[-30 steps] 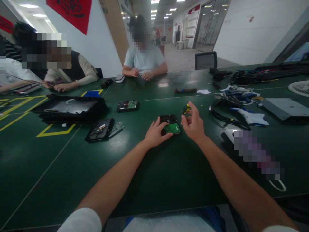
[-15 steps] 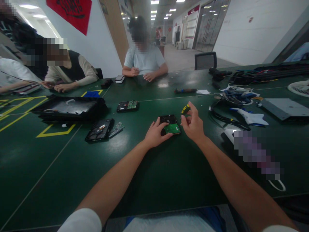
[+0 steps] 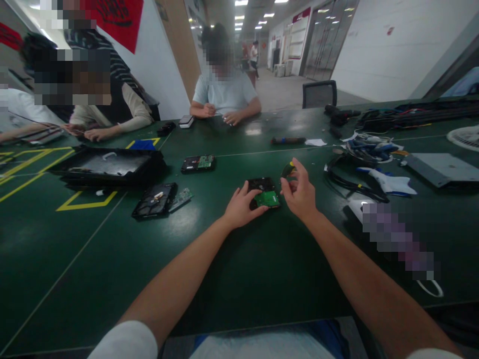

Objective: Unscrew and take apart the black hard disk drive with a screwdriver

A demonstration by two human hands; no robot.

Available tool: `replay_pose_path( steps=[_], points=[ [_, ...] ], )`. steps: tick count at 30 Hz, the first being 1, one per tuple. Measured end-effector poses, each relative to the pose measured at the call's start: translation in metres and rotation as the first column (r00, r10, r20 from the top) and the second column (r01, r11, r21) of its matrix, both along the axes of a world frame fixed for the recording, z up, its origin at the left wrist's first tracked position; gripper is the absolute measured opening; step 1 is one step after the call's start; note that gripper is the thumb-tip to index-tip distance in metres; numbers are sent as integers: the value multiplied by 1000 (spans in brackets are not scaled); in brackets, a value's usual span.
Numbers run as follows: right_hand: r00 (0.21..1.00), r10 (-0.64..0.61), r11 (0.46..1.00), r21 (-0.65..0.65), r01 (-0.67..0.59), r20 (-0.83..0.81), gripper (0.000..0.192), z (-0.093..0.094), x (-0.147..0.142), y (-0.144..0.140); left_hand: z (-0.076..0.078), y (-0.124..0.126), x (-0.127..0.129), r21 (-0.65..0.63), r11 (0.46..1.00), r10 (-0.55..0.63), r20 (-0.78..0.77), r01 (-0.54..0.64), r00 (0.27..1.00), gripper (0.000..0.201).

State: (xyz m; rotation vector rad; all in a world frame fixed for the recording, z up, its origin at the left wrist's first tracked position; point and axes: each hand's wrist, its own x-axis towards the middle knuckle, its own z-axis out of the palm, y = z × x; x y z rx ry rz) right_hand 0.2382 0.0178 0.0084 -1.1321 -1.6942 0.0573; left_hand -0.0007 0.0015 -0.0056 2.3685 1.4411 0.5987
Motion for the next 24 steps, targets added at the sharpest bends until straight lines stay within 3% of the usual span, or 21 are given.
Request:
replay_pose_path(
  steps=[17, 24],
  points=[
    [998, -33, 999, 44, 30, 54, 65, 2, 1, 0, -2, 1, -1, 3, 1000, 9, 1, -9, 1000, 69],
    [1000, -26, 1000, -9, 26, 17, 69, 2, 0, -1, 0, -1, 0, -2, 1000, 8, -2, -8, 1000, 67]
  ],
)
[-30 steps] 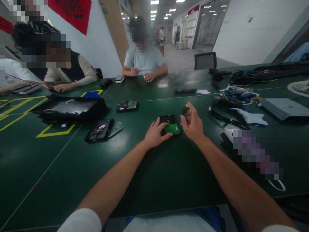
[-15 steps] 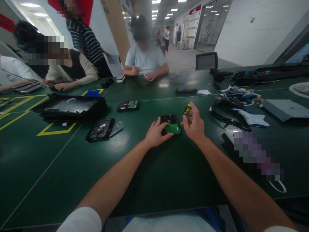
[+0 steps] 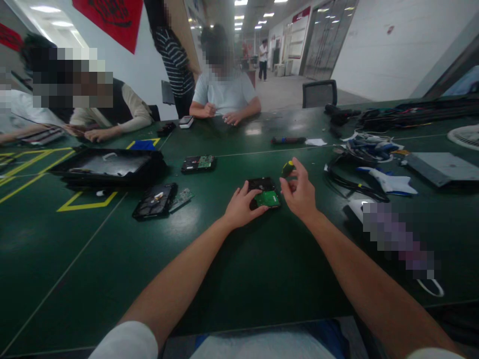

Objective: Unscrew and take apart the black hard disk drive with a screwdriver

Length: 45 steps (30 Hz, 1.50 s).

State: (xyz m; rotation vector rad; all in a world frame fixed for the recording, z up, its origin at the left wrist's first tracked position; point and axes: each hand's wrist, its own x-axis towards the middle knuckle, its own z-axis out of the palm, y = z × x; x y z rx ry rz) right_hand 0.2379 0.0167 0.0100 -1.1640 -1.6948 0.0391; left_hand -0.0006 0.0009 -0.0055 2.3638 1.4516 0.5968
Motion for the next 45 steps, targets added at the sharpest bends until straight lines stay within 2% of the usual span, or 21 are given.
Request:
replay_pose_path(
  steps=[5, 11, 17, 24, 30, 38, 45],
  points=[
    [999, -10, 1000, -13, 11, 38, 68, 5, -1, -3, -2, 2, -1, -1, 1000, 5, 0, -5, 1000, 68],
    [999, 26, 995, -92, -29, -28, 75, 5, -2, -5, -4, 2, -1, -2, 1000, 10, 8, -10, 1000, 68],
    [1000, -19, 996, -86, 18, -8, 74, 8, -1, -5, -5, 3, -2, 5, 1000, -1, 0, 1, 1000, 68],
    [999, 22, 994, -107, -27, -48, 72, 9, -1, -7, -3, 1, -2, 2, 1000, 0, 9, 0, 1000, 68],
    [1000, 8, 997, -77, -9, -17, 69, 6, 0, -4, -4, 1, -2, 9, 1000, -7, 13, 7, 1000, 69],
    [998, 16, 997, -77, -21, -68, 69, 2, 0, -2, -3, 1, -1, 9, 1000, 1, 7, -1, 1000, 69],
    [1000, -17, 1000, 25, 17, 7, 65, 6, 0, -2, -2, 1, -1, 3, 1000, 3, -4, -3, 1000, 68]
  ],
)
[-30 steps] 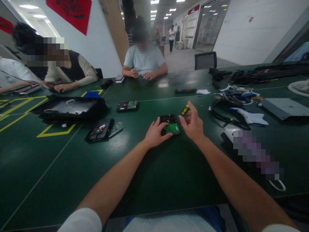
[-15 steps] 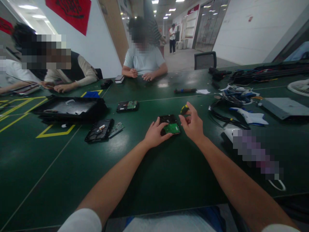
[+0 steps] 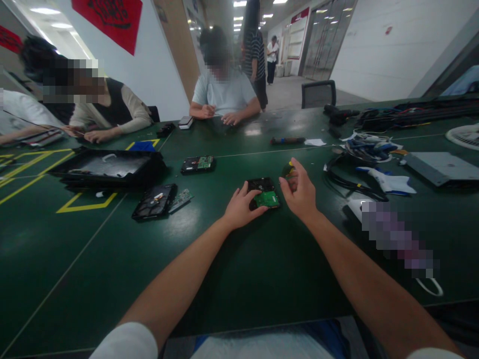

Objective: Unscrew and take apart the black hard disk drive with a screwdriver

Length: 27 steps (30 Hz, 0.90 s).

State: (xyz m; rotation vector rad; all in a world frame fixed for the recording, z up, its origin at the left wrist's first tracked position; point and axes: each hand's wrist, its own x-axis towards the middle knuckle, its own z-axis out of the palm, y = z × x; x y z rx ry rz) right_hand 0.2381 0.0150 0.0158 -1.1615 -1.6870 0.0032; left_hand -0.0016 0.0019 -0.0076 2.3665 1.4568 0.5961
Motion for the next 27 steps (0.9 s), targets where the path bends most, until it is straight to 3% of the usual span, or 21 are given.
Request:
replay_pose_path(
  steps=[9, 16, 21, 27],
  points=[
    [995, -55, 998, -12, 54, -80, 48, 23, -2, -6, 2, -2, -1, -15, 1000, 2, 12, -2, 1000, 69],
    [969, -18, 991, -135, -16, -247, 39, 39, -7, 3, -1, 0, 0, -11, 1000, 9, 22, -8, 1000, 70],
    [974, 16, 994, -101, -40, -227, 28, 56, -7, 7, -2, 0, 0, -16, 1000, 15, 20, -15, 1000, 70],
    [993, -14, 985, -172, -7, -118, 17, 78, 1, 11, 2, -2, -1, -28, 1000, 14, 21, -13, 1000, 70]
  ],
)
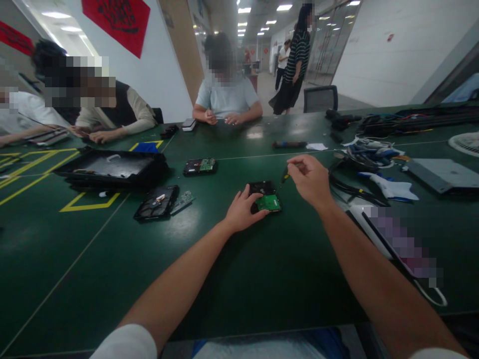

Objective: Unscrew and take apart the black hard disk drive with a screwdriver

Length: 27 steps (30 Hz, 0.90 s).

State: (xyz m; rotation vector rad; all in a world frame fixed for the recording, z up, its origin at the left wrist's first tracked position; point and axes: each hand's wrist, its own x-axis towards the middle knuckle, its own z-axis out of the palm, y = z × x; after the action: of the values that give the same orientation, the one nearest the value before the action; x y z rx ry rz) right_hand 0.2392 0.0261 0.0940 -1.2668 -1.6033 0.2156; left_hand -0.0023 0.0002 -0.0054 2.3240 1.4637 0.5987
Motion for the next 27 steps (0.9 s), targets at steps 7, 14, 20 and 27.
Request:
replay_pose_path(
  steps=[7, 14, 20, 27],
  points=[
    [966, 182, 973, -176, -149, 186, 10, 38, 2, 8, 0, -1, 0, 8, 1000, -8, -3, 8, 1000, 68],
    [930, 273, 936, -291, -197, 247, 12, 51, 9, 18, -2, 0, 0, 2, 1000, -1, -8, 1, 1000, 71],
    [934, 226, 938, -320, -133, 276, 10, 51, 7, 10, -1, 0, 0, 12, 1000, -6, -7, 6, 1000, 67],
    [914, 402, 826, -456, -333, 61, 22, 52, 3, 7, -1, 0, -1, 17, 1000, -11, -1, 11, 1000, 67]
  ],
)
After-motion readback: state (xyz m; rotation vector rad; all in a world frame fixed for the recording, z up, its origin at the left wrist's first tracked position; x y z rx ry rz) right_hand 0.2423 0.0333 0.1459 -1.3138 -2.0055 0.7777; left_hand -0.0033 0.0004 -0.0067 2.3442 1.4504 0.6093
